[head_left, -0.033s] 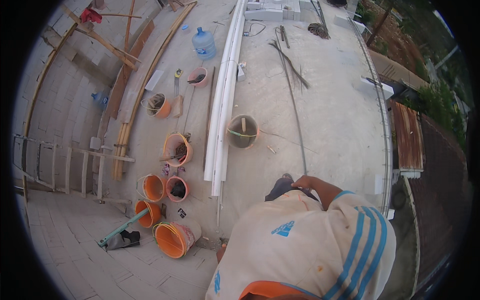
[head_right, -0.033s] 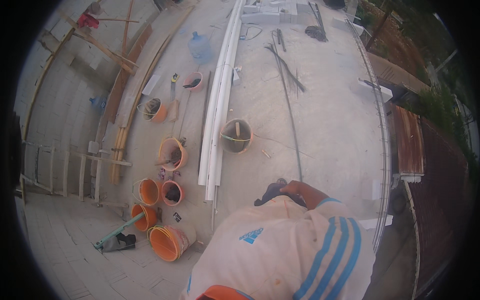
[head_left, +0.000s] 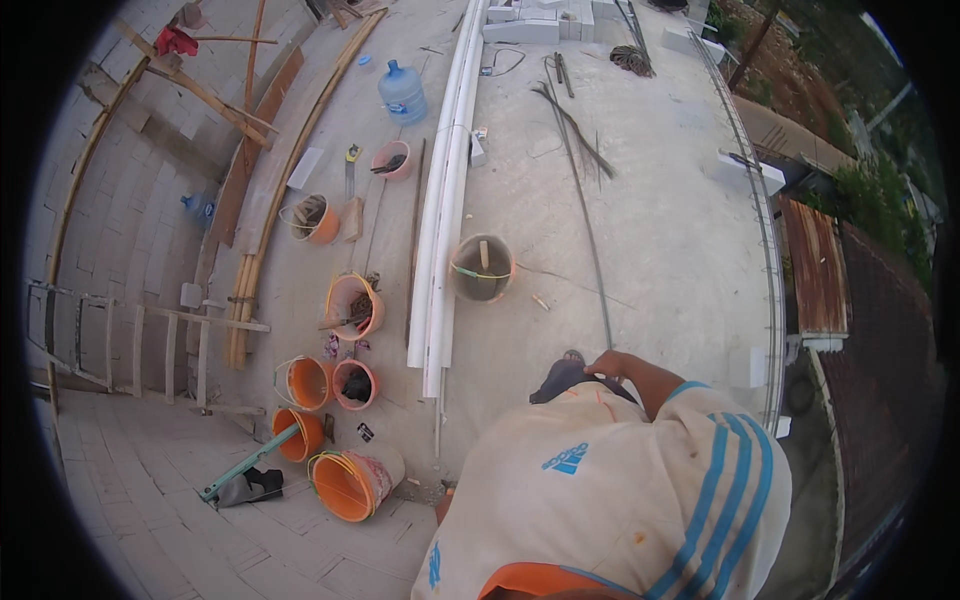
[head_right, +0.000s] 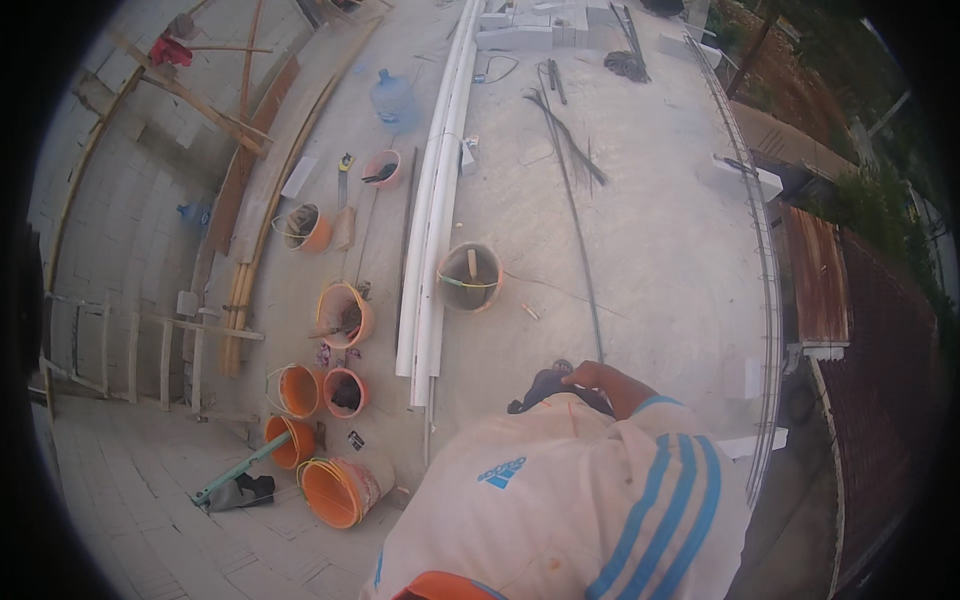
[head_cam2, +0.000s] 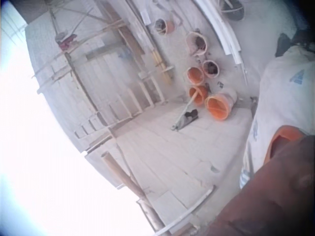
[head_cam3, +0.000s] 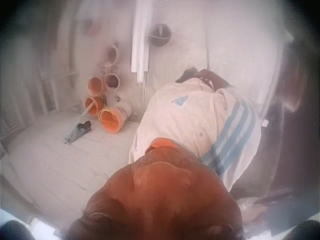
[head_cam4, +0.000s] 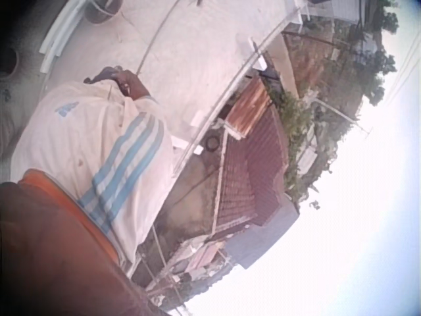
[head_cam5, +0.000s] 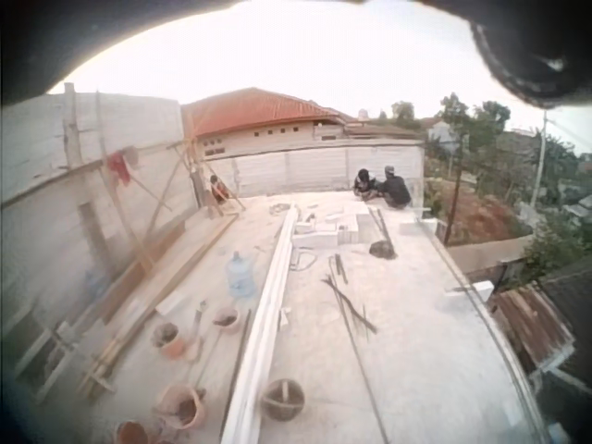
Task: The person picks up white rectangular concrete blocks from a stack and places them along a rebar framework on a rooftop construction site. The person walks around the site to position the blocks and briefly adjusts the rebar with a hammer.
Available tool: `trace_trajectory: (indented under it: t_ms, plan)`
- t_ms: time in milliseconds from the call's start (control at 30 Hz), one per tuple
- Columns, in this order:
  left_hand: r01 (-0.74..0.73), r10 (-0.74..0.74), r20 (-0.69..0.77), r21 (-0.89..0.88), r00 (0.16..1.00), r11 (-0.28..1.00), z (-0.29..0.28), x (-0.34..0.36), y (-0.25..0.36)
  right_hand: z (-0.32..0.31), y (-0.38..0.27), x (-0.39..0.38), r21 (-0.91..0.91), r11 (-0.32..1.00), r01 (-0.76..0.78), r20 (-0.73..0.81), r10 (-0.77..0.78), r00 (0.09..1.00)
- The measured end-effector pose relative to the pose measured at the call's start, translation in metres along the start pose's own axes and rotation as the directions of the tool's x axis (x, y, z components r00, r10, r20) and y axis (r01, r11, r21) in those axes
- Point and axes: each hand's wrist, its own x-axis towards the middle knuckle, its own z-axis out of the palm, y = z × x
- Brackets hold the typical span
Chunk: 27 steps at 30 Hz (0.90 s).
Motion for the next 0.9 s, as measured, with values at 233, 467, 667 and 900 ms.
trace_trajectory:
  t_ms: [233, 467, 667, 900]
  plan:
    - [-0.104, 0.097, 0.054, 0.137, 0.994, 0.985, 0.048, 0.024, 0.114, -0.094, 0.054, -0.016, 0.044, 0.999, 0.019, -0.225, -0.008, 0.974]
    - [-0.18, 0.152, 0.124, 0.257, 0.981, 0.949, 0.095, 0.034, 0.21, -0.166, 0.124, -0.06, 0.301, 0.953, 0.046, -0.426, 0.091, 0.9]
    - [-0.249, 0.208, 0.156, 0.333, 0.966, 0.909, 0.114, 0.051, 0.314, -0.124, 0.183, -0.089, 0.492, 0.871, -0.009, -0.452, 0.264, 0.852]
    - [-0.417, 0.326, 0.35, 0.228, 0.878, 0.88, 0.146, 0.088, 0.429, -0.072, 0.213, -0.063, 0.636, 0.749, -0.186, -0.207, 0.398, 0.894]
